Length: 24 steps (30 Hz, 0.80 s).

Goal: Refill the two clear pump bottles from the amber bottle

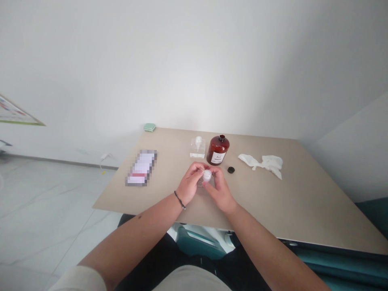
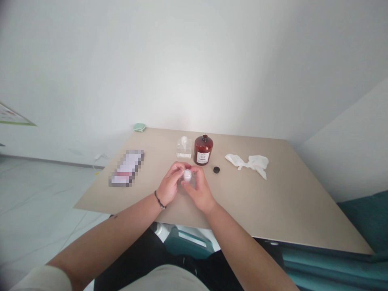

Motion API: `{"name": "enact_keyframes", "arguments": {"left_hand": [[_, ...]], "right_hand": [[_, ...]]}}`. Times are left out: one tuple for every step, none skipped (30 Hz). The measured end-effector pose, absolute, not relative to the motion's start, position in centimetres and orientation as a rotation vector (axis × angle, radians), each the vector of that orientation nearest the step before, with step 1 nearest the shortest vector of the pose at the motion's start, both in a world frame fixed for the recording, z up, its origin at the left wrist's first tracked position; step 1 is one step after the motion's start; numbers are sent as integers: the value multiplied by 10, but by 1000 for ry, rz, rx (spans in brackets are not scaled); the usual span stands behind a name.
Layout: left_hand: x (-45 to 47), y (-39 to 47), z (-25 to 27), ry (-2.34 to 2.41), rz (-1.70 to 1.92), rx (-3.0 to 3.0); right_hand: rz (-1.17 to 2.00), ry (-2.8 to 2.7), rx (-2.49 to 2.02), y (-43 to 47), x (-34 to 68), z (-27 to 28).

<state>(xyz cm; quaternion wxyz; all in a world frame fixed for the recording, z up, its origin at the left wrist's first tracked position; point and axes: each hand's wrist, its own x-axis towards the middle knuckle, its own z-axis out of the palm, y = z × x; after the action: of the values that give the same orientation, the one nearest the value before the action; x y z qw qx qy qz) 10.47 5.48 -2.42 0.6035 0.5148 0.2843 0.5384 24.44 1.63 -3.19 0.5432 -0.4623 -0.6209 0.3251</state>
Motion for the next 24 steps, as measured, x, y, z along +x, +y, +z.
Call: {"name": "enact_keyframes", "arguments": {"left_hand": [[105,54,-23,664,1244,1191],[106,53,-22,675,1245,1188],[107,52,-20,689,1251,1182],[109,51,-19,706,1263,1172],[110,50,-18,722,1278,1160],[112,49,-17,734,1294,1149],[113,48,-16,743,1307,1140],[114,47,-15,748,1314,1136],[115,47,-15,748,1314,1139],[115,47,-15,744,1310,1145],[115,47,-15,739,1306,1151],[115,47,-15,734,1302,1158],[115,47,-16,728,1297,1164],[114,48,-16,720,1292,1170],[114,48,-16,712,1288,1175],[113,48,-16,704,1285,1179],[113,48,-16,696,1285,1181],[112,49,-17,688,1286,1181],[112,49,-17,683,1288,1179],[112,49,-17,681,1290,1178],[112,49,-17,682,1291,1177],[112,50,-18,680,1291,1177],[112,50,-18,677,1289,1176],[112,50,-19,671,1287,1173]], "right_hand": [[786,-1435,-1112,17,243,-32],[794,-1392,-1128,18,241,-32],[800,-1352,-1142,19,240,-32],[803,-1320,-1150,20,239,-32],[807,-1299,-1152,21,239,-32],[813,-1289,-1146,21,239,-31],[822,-1290,-1134,22,239,-31],[830,-1296,-1118,22,240,-30],[837,-1303,-1100,22,241,-30],[841,-1310,-1085,22,242,-30],[842,-1316,-1076,22,243,-30],[839,-1318,-1075,22,243,-31],[833,-1316,-1082,22,243,-32],[825,-1311,-1094,21,243,-33],[816,-1304,-1106,22,243,-33],[808,-1298,-1114,22,243,-34],[804,-1294,-1115,22,243,-34],[802,-1297,-1110,22,243,-34],[801,-1312,-1101,22,244,-33],[798,-1337,-1091,22,245,-32],[794,-1370,-1083,22,245,-32],[790,-1399,-1078,22,246,-31],[788,-1414,-1077,22,247,-31],[788,-1411,-1080,22,247,-31]]}}
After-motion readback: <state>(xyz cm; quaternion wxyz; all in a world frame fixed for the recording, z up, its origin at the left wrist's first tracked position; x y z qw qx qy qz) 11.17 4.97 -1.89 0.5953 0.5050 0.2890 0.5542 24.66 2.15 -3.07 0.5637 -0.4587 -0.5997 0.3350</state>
